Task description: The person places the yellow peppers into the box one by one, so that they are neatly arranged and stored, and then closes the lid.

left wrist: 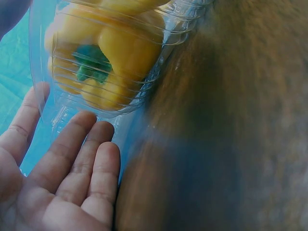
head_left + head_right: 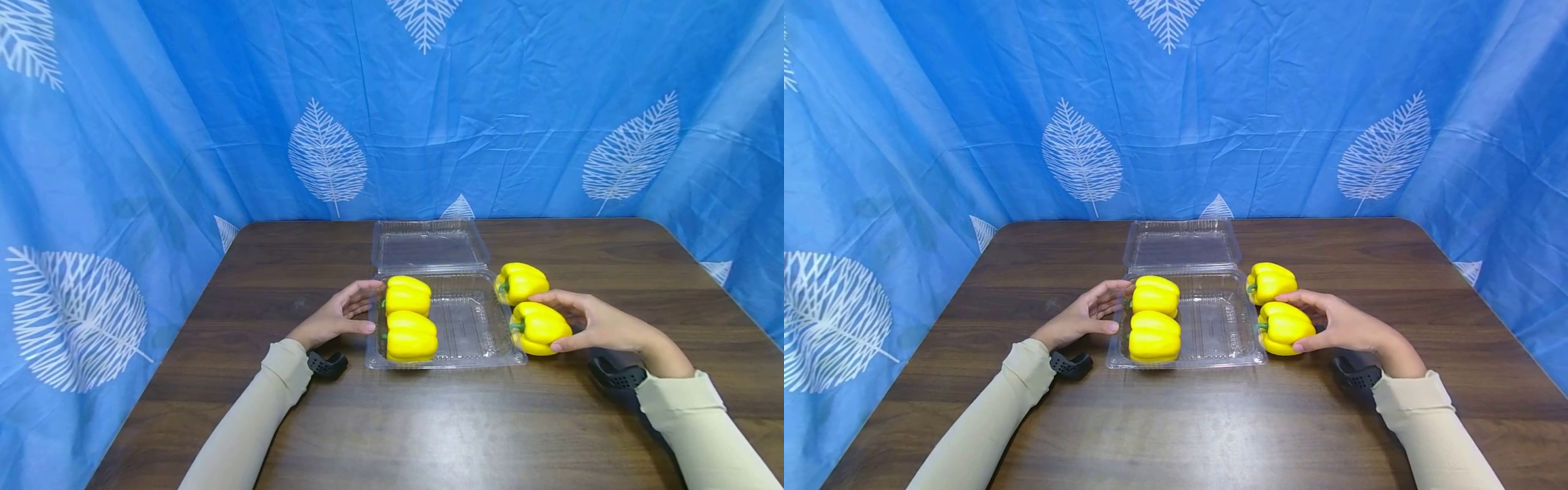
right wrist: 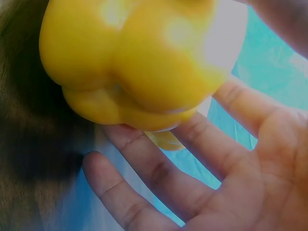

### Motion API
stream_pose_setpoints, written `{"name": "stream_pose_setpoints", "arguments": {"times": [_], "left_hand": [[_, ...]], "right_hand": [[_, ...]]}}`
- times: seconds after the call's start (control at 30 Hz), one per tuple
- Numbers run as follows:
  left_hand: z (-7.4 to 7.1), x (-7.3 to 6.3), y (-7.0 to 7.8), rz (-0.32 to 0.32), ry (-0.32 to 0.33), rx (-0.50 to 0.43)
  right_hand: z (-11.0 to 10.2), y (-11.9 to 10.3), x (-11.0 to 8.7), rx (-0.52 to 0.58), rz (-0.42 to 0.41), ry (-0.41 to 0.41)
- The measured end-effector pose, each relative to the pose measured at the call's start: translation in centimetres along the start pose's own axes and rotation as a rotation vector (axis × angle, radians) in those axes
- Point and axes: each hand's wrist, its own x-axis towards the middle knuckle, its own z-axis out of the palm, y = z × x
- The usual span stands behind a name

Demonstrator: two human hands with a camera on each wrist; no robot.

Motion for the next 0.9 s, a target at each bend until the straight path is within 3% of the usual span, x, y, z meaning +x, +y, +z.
{"name": "stream_pose_setpoints", "arguments": {"times": [0.57, 0.9], "left_hand": [[-0.01, -0.07, 0.08, 0.007, -0.006, 0.005], [-0.05, -0.07, 0.04, 0.006, -0.007, 0.003]], "right_hand": [[-0.22, -0.36, -0.14, 0.015, 0.03, 0.023], [-0.53, -0.79, -0.38, 0.014, 0.004, 0.053]]}}
